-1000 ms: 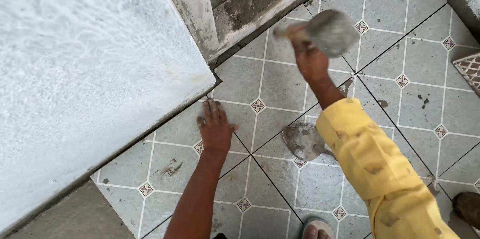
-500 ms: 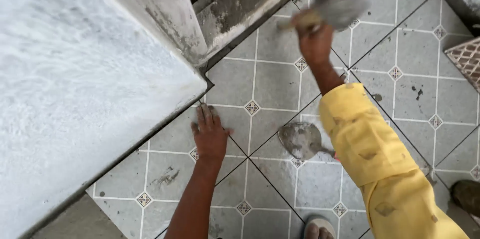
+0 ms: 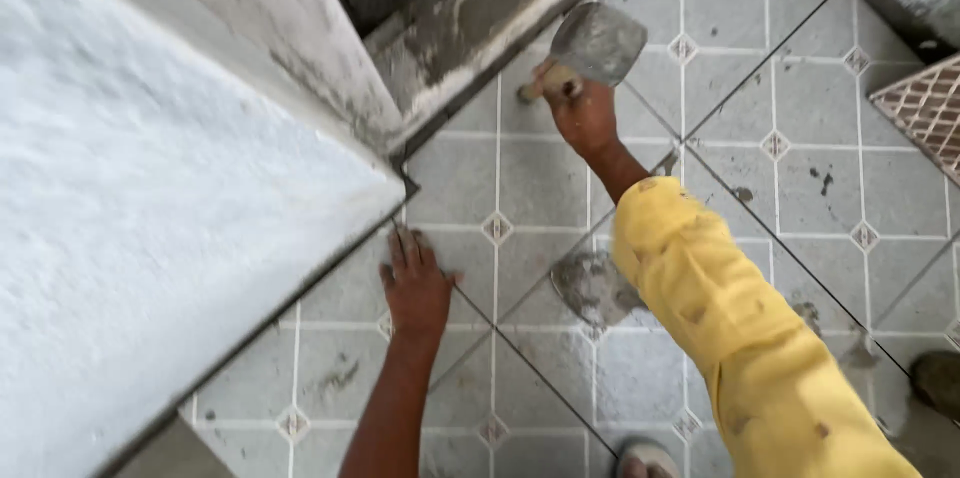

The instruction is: Apply mortar and position floor tiles using a mallet and trowel.

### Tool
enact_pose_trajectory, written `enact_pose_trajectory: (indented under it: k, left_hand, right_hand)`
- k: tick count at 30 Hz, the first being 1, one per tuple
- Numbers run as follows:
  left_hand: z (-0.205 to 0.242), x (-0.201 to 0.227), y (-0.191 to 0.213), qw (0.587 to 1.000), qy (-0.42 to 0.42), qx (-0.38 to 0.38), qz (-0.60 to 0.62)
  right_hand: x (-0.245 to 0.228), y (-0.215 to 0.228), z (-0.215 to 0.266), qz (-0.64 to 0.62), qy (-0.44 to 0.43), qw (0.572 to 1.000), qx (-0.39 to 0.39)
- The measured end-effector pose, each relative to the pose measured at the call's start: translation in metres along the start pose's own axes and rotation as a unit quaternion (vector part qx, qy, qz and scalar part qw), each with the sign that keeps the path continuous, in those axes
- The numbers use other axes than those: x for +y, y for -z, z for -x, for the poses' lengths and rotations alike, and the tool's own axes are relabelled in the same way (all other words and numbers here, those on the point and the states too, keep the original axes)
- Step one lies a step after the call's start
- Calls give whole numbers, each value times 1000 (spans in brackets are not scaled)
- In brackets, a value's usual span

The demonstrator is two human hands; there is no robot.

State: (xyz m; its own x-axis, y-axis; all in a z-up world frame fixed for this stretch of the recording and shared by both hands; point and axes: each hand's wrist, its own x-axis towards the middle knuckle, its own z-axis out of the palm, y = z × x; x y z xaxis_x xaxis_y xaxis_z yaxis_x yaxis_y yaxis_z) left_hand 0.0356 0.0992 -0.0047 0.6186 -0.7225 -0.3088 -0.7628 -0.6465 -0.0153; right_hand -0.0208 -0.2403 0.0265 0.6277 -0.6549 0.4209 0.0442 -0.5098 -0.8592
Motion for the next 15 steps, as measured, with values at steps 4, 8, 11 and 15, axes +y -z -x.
enact_pose_trajectory:
  k: [4, 8, 11, 15]
  left_hand:
    - [-7, 1, -6, 999, 6, -33, 29]
    - [2, 0, -9, 997, 5, -76, 19]
    - [-3, -2, -12, 1000, 3, -8, 21]
    - [-18, -2, -12, 997, -54, 47, 28]
  right_hand:
    - [8, 4, -9, 65, 0, 998, -15]
    - [30, 1, -4, 155, 23, 987, 18]
    - [-6, -9, -9, 126, -66, 986, 83]
    - [81, -14, 0, 375, -5, 927, 29]
